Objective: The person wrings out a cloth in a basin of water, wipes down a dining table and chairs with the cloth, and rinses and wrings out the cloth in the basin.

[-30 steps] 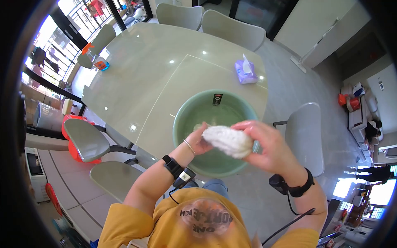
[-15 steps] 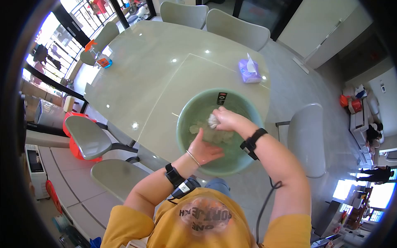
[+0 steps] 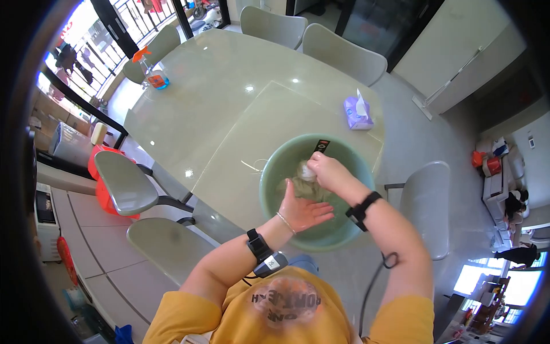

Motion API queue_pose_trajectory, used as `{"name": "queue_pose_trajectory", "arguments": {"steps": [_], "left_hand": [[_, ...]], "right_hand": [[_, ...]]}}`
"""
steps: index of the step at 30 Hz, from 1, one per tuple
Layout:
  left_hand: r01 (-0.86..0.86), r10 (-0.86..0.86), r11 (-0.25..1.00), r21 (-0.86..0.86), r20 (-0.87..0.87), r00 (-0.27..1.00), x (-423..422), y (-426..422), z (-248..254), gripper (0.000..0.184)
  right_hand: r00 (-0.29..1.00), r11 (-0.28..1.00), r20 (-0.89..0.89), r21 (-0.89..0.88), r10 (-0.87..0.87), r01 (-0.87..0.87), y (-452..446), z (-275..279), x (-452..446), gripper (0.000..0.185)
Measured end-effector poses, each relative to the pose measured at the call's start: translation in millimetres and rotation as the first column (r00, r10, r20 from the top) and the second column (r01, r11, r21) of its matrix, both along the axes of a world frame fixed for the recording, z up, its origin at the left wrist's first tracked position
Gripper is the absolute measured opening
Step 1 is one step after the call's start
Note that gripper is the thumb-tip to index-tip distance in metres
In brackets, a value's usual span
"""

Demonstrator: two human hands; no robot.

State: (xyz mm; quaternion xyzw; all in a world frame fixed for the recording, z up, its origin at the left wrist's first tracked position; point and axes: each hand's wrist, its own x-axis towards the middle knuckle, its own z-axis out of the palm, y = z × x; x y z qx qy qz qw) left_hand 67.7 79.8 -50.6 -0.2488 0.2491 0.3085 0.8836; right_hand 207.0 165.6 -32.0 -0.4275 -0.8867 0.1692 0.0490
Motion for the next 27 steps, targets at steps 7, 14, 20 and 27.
{"name": "queue_pose_trajectory", "arguments": {"steps": [7, 14, 20, 27], "left_hand": [[-0.27, 0.219, 0.906, 0.326, 0.183, 0.958, 19.3, 7.4, -2.7, 0.108], [-0.236, 0.181, 0.948, 0.213, 0.247, 0.952, 9.2, 21.6, -11.0, 0.075], [-0.066, 0.003, 0.947, 0.316, 0.196, 0.981, 18.2, 25.2, -65.3, 0.044], [-0.04, -0.073, 0.975, 0.217, 0.487, 0.871, 7.7, 20.5, -24.5, 0.057]], "right_hand": [[0.952, 0.971, -0.226, 0.164, 0.208, -0.173, -46.6, 143.4, 25.4, 0.022], [0.928, 0.96, -0.252, 0.123, 0.274, -0.25, -104.0, 183.8, 28.4, 0.018], [0.887, 0.95, -0.452, -0.225, 0.094, -0.216, -112.6, 162.1, 20.1, 0.027], [0.24, 0.666, -0.628, -0.733, -0.74, 0.138, -34.7, 29.7, 54.9, 0.023]]}}
